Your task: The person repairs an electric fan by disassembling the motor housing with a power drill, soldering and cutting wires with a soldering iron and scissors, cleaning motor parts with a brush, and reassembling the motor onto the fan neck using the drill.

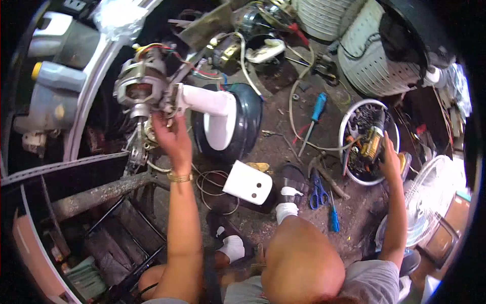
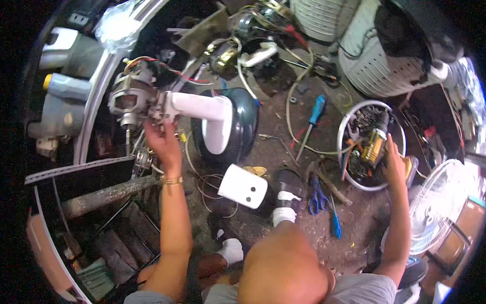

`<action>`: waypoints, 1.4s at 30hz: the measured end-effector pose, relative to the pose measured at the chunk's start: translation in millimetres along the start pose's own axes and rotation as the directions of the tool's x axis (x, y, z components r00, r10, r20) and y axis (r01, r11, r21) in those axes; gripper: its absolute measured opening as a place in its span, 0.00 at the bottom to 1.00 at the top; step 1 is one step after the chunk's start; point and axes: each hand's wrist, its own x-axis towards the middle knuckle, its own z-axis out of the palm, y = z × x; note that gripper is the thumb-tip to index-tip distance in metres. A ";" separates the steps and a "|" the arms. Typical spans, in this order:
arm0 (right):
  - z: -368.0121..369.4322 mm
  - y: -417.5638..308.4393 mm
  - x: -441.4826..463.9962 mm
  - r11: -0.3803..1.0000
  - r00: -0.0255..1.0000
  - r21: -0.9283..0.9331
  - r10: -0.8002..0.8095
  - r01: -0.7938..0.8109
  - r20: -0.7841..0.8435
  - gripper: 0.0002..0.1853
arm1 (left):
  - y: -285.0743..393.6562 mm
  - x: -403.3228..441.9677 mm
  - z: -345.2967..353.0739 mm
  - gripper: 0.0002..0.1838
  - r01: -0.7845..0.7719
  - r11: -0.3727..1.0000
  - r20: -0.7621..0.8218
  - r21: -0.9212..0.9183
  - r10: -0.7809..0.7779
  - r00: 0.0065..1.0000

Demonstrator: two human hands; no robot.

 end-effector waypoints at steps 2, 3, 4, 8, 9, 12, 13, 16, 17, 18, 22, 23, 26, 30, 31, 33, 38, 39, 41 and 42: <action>13.1 9.9 1.9 0.992 0.988 -0.083 -0.104 0.095 -0.116 0.54 | -0.1 -1.3 -0.4 0.21 0.023 0.998 0.005 -0.060 -0.023 1.000; 16.8 9.7 1.2 0.978 0.958 -0.132 -0.188 0.163 -0.216 0.51 | -1.3 -2.6 -1.4 0.20 0.006 0.999 -0.012 -0.031 -0.007 1.000; -8.9 -28.9 -8.5 0.995 0.984 -0.003 -0.096 0.097 -0.153 0.45 | -2.0 -3.5 0.0 0.20 -0.004 1.000 -0.027 -0.005 0.004 1.000; 4.8 -65.4 -35.9 0.473 0.962 0.881 0.249 -0.017 -0.115 0.27 | 2.0 -2.9 2.6 0.19 0.002 1.000 -0.021 -0.020 -0.002 1.000; 19.0 -69.1 -44.8 0.297 0.971 0.954 0.211 0.044 -0.111 0.24 | 3.3 -3.2 4.7 0.20 -0.036 0.997 -0.022 -0.061 0.035 0.999; 37.1 -127.9 -64.0 0.563 0.993 0.818 -0.074 0.118 -0.092 0.21 | 7.5 -2.2 4.5 0.18 -0.019 0.999 0.009 -0.032 0.019 1.000; 39.1 -157.6 -64.7 0.428 0.988 0.901 -0.088 -0.077 0.126 0.20 | 8.9 -2.3 5.4 0.18 -0.010 1.000 -0.013 -0.022 0.010 1.000; 11.5 -251.7 -47.1 0.228 0.885 0.933 -0.317 -0.278 0.341 0.17 | 4.3 -1.4 -0.4 0.18 -0.005 1.000 0.021 0.024 0.005 1.000; -3.6 -279.1 -37.9 0.194 0.849 0.932 -0.388 -0.305 0.358 0.16 | 2.0 -1.4 -1.0 0.17 0.018 1.000 0.015 0.010 -0.018 1.000; -9.7 -296.7 -31.5 0.144 0.809 0.915 -0.430 -0.378 0.402 0.15 | -1.6 -2.0 -1.9 0.17 0.023 1.000 0.016 0.013 -0.024 1.000; 5.6 -328.6 -18.2 0.013 0.825 0.901 -0.396 -0.434 0.403 0.13 | -8.3 -1.5 -3.7 0.15 -0.043 0.998 0.008 0.035 0.043 0.999; 5.7 -331.1 -15.2 -0.019 0.819 0.892 -0.405 -0.452 0.407 0.13 | -8.1 -1.5 -3.9 0.15 -0.034 0.999 0.012 0.040 0.033 0.999; 4.9 -338.3 -10.9 -0.066 0.824 0.875 -0.377 -0.479 0.423 0.12 | -1.8 -0.3 -2.4 0.15 -0.007 0.999 0.014 0.040 0.006 1.000; 6.6 -339.4 -5.4 -0.129 0.816 0.870 -0.433 -0.476 0.383 0.14 | -5.9 -1.2 -2.4 0.15 -0.040 0.998 0.016 0.047 0.040 0.999; 4.8 -340.7 -6.6 -0.158 0.821 0.862 -0.423 -0.482 0.382 0.16 | -6.2 -1.5 -2.0 0.16 -0.046 0.998 0.011 0.039 0.046 0.999; 4.5 -342.4 -7.2 -0.187 0.826 0.853 -0.415 -0.487 0.381 0.17 | -5.1 -0.5 -0.1 0.15 -0.032 0.999 -0.024 0.011 0.032 0.999; 6.6 -340.9 -7.0 -0.125 0.814 0.860 -0.413 -0.495 0.409 0.24 | -5.4 -0.5 -0.9 0.14 -0.063 0.996 -0.052 0.070 0.067 0.996; 7.3 -340.6 -7.4 -0.126 0.815 0.860 -0.411 -0.494 0.408 0.24 | -5.4 -0.2 0.0 0.14 -0.063 0.996 -0.050 0.069 0.067 0.997; 8.8 -340.3 -8.4 -0.182 0.823 0.864 -0.443 -0.470 0.355 0.20 | -4.9 0.2 1.7 0.13 -0.029 0.998 -0.066 -0.048 0.026 0.997; 8.6 -340.5 -8.1 -0.182 0.823 0.864 -0.443 -0.469 0.354 0.20 | -5.4 0.4 2.0 0.13 -0.030 0.998 -0.067 -0.049 0.026 0.997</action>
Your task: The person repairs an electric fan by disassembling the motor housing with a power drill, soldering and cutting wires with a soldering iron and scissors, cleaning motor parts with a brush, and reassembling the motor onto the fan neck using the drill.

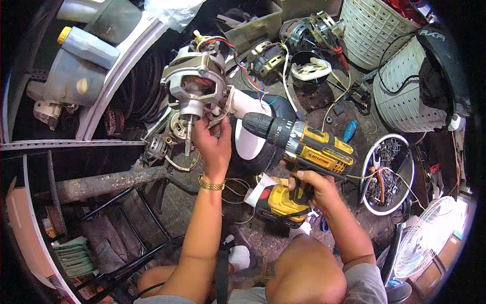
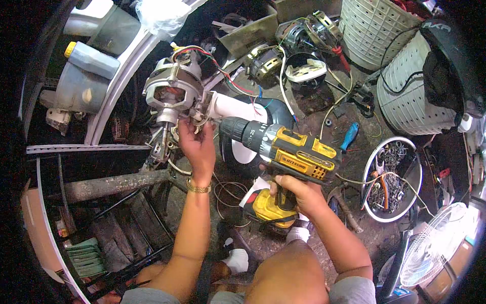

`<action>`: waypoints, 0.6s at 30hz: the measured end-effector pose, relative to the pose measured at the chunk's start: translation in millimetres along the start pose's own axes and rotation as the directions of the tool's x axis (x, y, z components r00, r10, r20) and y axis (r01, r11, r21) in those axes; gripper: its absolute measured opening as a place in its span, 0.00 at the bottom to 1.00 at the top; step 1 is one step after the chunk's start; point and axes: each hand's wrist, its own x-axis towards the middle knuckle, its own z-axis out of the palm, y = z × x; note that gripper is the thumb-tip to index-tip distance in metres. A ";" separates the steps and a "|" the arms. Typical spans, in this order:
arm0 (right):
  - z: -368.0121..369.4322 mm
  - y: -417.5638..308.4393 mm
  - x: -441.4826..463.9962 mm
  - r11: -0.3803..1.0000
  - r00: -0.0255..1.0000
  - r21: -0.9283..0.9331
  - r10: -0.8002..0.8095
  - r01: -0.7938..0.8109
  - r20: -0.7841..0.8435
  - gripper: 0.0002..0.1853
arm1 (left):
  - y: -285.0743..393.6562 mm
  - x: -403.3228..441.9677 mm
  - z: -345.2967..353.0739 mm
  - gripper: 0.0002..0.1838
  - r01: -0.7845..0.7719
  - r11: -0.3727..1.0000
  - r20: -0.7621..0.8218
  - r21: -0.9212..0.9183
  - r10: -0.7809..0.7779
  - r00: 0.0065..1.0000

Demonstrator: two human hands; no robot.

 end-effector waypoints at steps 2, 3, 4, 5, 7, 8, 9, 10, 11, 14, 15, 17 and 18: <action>0.3 -0.6 1.0 1.000 1.000 -0.011 0.010 -0.009 0.016 0.20 | -2.2 -0.3 -0.5 0.13 -0.004 1.000 -0.010 0.029 0.005 1.000; 0.3 -1.5 1.2 1.000 1.000 -0.011 0.010 -0.010 0.016 0.20 | -3.6 -0.9 -2.2 0.13 -0.004 1.000 -0.010 0.029 0.004 1.000; 0.6 -2.9 1.3 1.000 1.000 -0.010 0.025 -0.025 0.013 0.20 | -4.8 -1.6 -5.1 0.14 0.000 0.997 0.045 0.081 -0.004 0.999; 0.6 -3.9 1.8 0.999 0.999 -0.009 0.040 -0.040 0.010 0.19 | -5.9 -2.4 -7.7 0.16 0.002 0.991 0.099 0.133 -0.015 0.995; -4.1 -4.4 5.1 0.999 0.999 -0.003 0.038 -0.038 0.038 0.19 | -8.3 -3.0 -10.4 0.18 -0.068 0.982 0.121 0.175 0.047 0.992; -5.7 -5.2 6.8 0.999 0.997 0.000 0.036 -0.036 0.067 0.18 | -9.4 -3.7 -11.3 0.20 -0.137 0.967 0.142 0.215 0.107 0.984; -4.0 -8.1 7.7 0.999 0.997 0.000 0.045 -0.045 0.065 0.17 | -5.3 -3.9 -10.9 0.20 -0.138 0.967 0.142 0.214 0.109 0.984; -2.9 -10.4 8.4 0.999 0.997 -0.001 0.045 -0.045 0.065 0.17 | -1.0 -4.8 -11.4 0.21 -0.057 0.987 0.154 0.152 0.034 0.988; -1.9 -12.0 8.8 0.998 0.997 -0.008 0.057 -0.057 0.059 0.17 | 3.3 -5.4 -11.9 0.22 0.027 0.995 0.169 0.092 -0.043 0.985; 2.8 -16.7 10.0 0.998 0.997 -0.021 0.064 -0.063 0.044 0.16 | 9.3 -3.9 -9.4 0.21 0.028 0.999 0.165 0.043 -0.035 0.986; 5.0 -18.5 9.9 0.996 0.996 -0.021 0.088 -0.088 0.010 0.19 | 10.4 -4.7 -9.0 0.21 0.030 0.999 0.167 0.042 -0.037 0.985; 3.5 -20.3 11.9 0.991 0.992 -0.045 0.129 -0.130 -0.013 0.21 | 11.7 -6.0 -7.4 0.21 0.018 0.995 0.126 0.098 -0.030 0.992; 0.9 -19.3 14.3 0.991 0.992 -0.045 0.129 -0.130 -0.014 0.21 | 11.0 -6.2 -7.3 0.21 0.018 0.995 0.127 0.098 -0.030 0.991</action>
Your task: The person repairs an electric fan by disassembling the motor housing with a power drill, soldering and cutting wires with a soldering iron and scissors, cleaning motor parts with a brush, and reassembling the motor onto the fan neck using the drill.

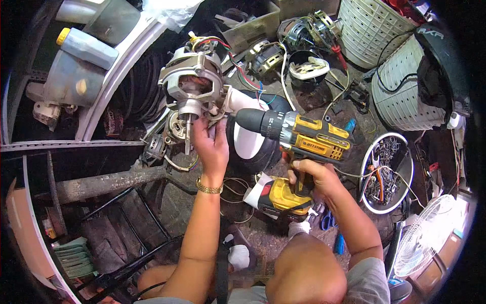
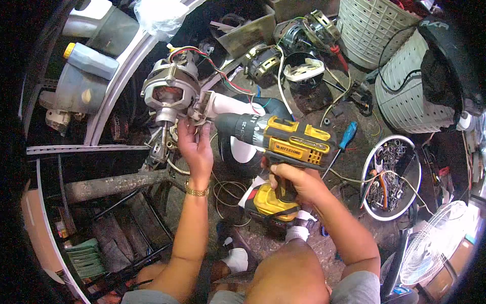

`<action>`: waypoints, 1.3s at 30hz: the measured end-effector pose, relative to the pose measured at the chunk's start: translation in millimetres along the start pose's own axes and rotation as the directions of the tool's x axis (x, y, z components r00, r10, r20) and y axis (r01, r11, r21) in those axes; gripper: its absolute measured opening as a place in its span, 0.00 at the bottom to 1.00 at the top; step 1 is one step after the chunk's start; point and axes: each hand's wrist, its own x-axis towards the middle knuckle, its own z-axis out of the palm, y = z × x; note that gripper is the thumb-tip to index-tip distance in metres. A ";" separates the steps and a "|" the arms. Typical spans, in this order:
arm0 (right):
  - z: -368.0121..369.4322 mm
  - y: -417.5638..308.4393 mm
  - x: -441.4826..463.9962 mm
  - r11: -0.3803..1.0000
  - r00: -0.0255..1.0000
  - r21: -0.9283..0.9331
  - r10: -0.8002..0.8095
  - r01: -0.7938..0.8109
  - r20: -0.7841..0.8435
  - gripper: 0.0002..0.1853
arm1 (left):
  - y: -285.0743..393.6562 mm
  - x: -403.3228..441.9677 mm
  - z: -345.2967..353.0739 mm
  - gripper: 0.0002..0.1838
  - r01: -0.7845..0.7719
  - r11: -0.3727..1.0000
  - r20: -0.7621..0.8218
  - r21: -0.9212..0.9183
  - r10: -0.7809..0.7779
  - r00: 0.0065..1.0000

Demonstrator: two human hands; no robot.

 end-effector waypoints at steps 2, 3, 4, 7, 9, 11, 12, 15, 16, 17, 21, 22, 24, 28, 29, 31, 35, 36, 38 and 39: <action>-3.6 1.3 5.0 0.999 0.999 -0.050 0.020 -0.018 0.044 0.20 | -1.9 1.2 -0.7 0.22 0.031 0.997 -0.008 -0.068 -0.032 0.999; -3.7 -0.2 3.8 0.984 0.998 -0.164 0.064 -0.063 0.002 0.20 | -0.5 3.6 -0.6 0.22 0.031 0.997 -0.009 -0.069 -0.031 0.999; -4.5 -2.1 1.8 0.955 0.994 -0.275 0.103 -0.112 -0.047 0.19 | 2.2 7.1 -0.1 0.23 0.030 0.998 -0.014 -0.062 -0.031 0.999; -13.6 3.3 -6.6 0.977 0.999 -0.209 0.038 -0.036 0.005 0.21 | 5.7 7.7 -3.1 0.27 0.064 0.991 0.038 -0.119 -0.059 0.998; -31.8 10.3 -23.6 0.985 0.999 -0.172 -0.023 0.015 -0.048 0.24 | -2.9 0.3 -11.3 0.30 -0.015 1.000 0.107 -0.004 0.015 0.994; -43.9 -8.5 -75.7 0.984 0.980 -0.180 -0.030 -0.006 -0.195 0.23 | 1.6 3.8 -25.2 0.30 0.009 0.991 -0.013 -0.134 -0.010 1.000; -55.7 -10.8 -101.4 0.978 0.959 -0.209 -0.053 -0.006 -0.279 0.23 | 3.9 7.6 -32.1 0.30 0.029 0.964 -0.120 -0.264 -0.063 0.991; -102.8 -7.0 -152.3 0.736 0.789 -0.663 -0.486 0.137 -0.377 0.22 | 63.5 50.8 -61.6 0.32 0.140 0.958 -0.031 -0.250 -0.152 0.988; -115.5 -8.1 -158.8 0.571 0.684 -0.815 -0.634 0.101 -0.360 0.24 | 88.3 64.4 -65.5 0.33 0.216 0.976 0.027 -0.025 -0.215 0.976; -128.0 -8.9 -165.7 0.406 0.562 -0.914 -0.758 0.009 -0.332 0.26 | 112.4 72.8 -64.5 0.34 0.147 0.974 0.188 0.175 -0.180 0.966; -202.7 3.0 -172.8 0.232 0.312 -0.831 -0.848 -0.505 -0.427 0.28 | 138.2 97.9 -39.6 0.46 -0.071 0.707 0.213 0.703 -0.114 0.970; -215.6 5.3 -173.2 0.202 0.302 -0.842 -0.870 -0.500 -0.389 0.27 | 134.8 102.7 -40.4 0.44 -0.037 0.774 0.256 0.632 -0.163 0.953; -234.7 14.0 -174.3 0.242 0.263 -0.851 -0.880 -0.466 -0.395 0.27 | 131.3 114.2 -50.3 0.43 -0.091 0.917 0.501 0.388 -0.127 0.856; -267.0 31.0 -169.9 0.274 0.230 -0.843 -0.882 -0.462 -0.412 0.26 | 146.4 148.8 -67.5 0.57 -0.302 0.932 0.880 0.201 -0.037 0.473; -271.0 32.2 -168.7 0.302 0.249 -0.849 -0.865 -0.433 -0.435 0.26 | 157.9 154.0 -72.0 0.55 -0.339 0.904 0.903 0.259 -0.102 0.418; -280.3 38.3 -163.1 0.333 0.276 -0.855 -0.846 -0.397 -0.457 0.26 | 177.8 150.5 -72.3 0.51 -0.440 0.828 0.898 0.348 -0.158 0.412; -301.7 56.1 -161.2 0.196 0.352 -0.883 -0.864 -0.426 -0.361 0.27 | 175.7 135.9 -81.4 0.47 -0.436 0.839 0.882 0.325 -0.102 0.461; -304.2 58.6 -161.7 0.094 0.379 -0.884 -0.879 -0.457 -0.290 0.28 | 166.6 123.6 -82.1 0.47 -0.236 0.945 0.833 0.225 -0.061 0.549; -292.4 55.4 -162.4 0.152 0.394 -0.899 -0.860 -0.410 -0.325 0.31 | 146.3 105.9 -75.3 0.42 -0.170 0.982 0.716 0.083 0.060 0.696; -261.6 41.8 -158.0 0.112 0.332 -0.851 -0.888 -0.514 -0.318 0.32 | 135.6 97.7 -72.4 0.41 -0.263 0.955 0.659 0.140 0.109 0.744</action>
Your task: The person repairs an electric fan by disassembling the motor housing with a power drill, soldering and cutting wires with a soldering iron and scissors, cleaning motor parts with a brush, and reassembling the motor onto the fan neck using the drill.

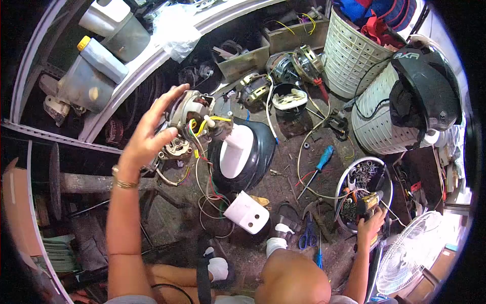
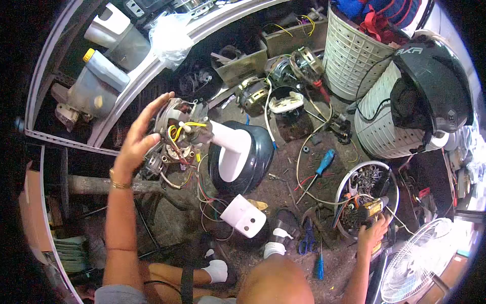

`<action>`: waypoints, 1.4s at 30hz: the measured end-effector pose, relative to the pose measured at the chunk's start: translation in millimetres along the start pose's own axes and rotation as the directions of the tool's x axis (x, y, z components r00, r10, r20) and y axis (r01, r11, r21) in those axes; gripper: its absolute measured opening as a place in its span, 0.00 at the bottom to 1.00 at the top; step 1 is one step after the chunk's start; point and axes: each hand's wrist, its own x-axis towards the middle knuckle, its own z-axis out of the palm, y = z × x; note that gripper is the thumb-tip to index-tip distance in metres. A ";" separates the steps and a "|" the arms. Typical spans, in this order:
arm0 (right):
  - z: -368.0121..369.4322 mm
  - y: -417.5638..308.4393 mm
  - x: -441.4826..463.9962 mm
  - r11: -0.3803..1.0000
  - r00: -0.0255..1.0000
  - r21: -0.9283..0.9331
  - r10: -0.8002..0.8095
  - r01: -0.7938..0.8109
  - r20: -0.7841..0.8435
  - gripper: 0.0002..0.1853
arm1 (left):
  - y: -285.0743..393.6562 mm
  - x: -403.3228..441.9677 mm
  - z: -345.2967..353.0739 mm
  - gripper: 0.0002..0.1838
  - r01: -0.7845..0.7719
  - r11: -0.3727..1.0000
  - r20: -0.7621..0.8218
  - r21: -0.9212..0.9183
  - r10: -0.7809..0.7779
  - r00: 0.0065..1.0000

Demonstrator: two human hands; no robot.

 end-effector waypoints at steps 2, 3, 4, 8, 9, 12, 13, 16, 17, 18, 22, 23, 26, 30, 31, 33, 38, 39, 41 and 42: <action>-3.4 -35.4 15.2 0.986 0.979 -0.070 -0.161 0.153 -0.129 0.33 | -9.1 -2.2 21.2 0.34 -0.129 0.992 -0.196 -0.004 0.125 0.973; -25.4 -95.1 23.6 0.962 0.989 0.233 -0.145 0.141 -0.003 0.34 | -11.5 -1.3 33.0 0.32 -0.156 0.984 -0.307 -0.084 0.123 0.944; -11.7 -126.1 34.2 0.847 0.967 0.497 -0.248 0.188 0.057 0.35 | -15.4 1.4 39.6 0.29 -0.151 0.976 -0.355 -0.156 0.087 0.931; 62.5 -297.6 80.1 0.355 0.484 0.923 -0.840 0.148 0.245 0.59 | -19.2 16.8 42.3 0.16 -0.152 0.926 -0.406 -0.346 -0.002 0.914; 81.1 -338.2 86.1 0.236 0.329 0.964 -0.926 0.124 0.184 0.64 | -23.2 17.7 41.0 0.15 -0.146 0.903 -0.388 -0.404 -0.024 0.921; 109.6 -431.3 94.6 0.060 0.025 0.979 -0.998 0.195 0.057 0.66 | -26.6 16.3 28.5 0.17 -0.135 0.870 -0.265 -0.475 0.005 0.964; 122.4 -446.3 91.0 0.023 0.107 1.000 -0.994 -0.016 0.025 0.54 | -27.2 16.4 26.1 0.18 -0.134 0.866 -0.244 -0.482 0.014 0.970; 128.0 -461.5 92.3 0.135 0.098 0.980 -0.984 -0.148 0.151 0.37 | -38.1 22.8 15.0 0.19 -0.182 0.915 -0.204 -0.360 0.113 0.972; 125.5 -458.7 86.8 0.080 0.153 0.988 -0.983 -0.134 0.100 0.35 | -39.8 23.5 14.6 0.19 -0.181 0.916 -0.206 -0.357 0.112 0.972; 131.6 -457.6 77.0 0.007 0.282 0.989 -0.958 -0.148 0.049 0.28 | -35.7 25.4 16.3 0.19 -0.188 0.913 -0.202 -0.362 0.120 0.972; 83.1 -444.9 37.7 0.271 0.813 0.927 -0.580 0.260 -0.059 0.33 | -13.3 38.7 6.5 0.19 -0.250 0.937 -0.224 -0.245 0.196 0.955; 63.8 -441.7 24.4 0.382 0.886 0.893 -0.462 0.238 -0.038 0.36 | 7.2 42.1 3.7 0.19 -0.232 0.955 -0.232 -0.187 0.186 0.955; 36.2 -428.6 -4.8 0.519 0.935 0.810 -0.341 0.273 -0.097 0.37 | 31.8 47.0 6.5 0.14 -0.196 0.980 -0.166 -0.036 0.187 0.968; 36.4 -395.6 17.9 0.242 0.748 0.919 -0.659 0.310 -0.079 0.39 | 14.3 45.5 36.0 0.10 -0.230 0.972 0.004 -0.045 0.230 0.973; 47.9 -389.5 25.4 0.150 0.713 0.988 -0.695 0.023 0.089 0.39 | 14.5 48.0 38.0 0.10 -0.263 0.960 -0.014 -0.093 0.263 0.965; 97.4 -379.8 26.2 0.092 0.634 0.988 -0.759 -0.123 0.150 0.34 | 16.5 47.4 38.5 0.10 -0.257 0.961 -0.035 -0.101 0.255 0.966; 104.0 -380.7 -1.7 0.217 0.750 0.974 -0.654 0.061 0.098 0.33 | 47.2 50.5 21.2 0.12 -0.261 0.965 0.141 0.036 0.253 0.957; 92.1 -384.3 -9.2 0.249 0.834 0.956 -0.551 0.153 0.010 0.32 | 57.2 51.8 17.6 0.13 -0.278 0.952 0.168 0.126 0.256 0.952; 70.0 -397.0 -25.6 0.318 0.944 0.921 -0.307 0.224 -0.124 0.31 | 71.6 50.8 13.8 0.18 -0.338 0.911 0.238 0.237 0.283 0.929; 64.7 -402.0 -33.8 0.379 0.965 0.909 -0.250 0.176 -0.083 0.33 | 77.2 48.8 12.7 0.19 -0.269 0.958 0.295 0.099 0.229 0.927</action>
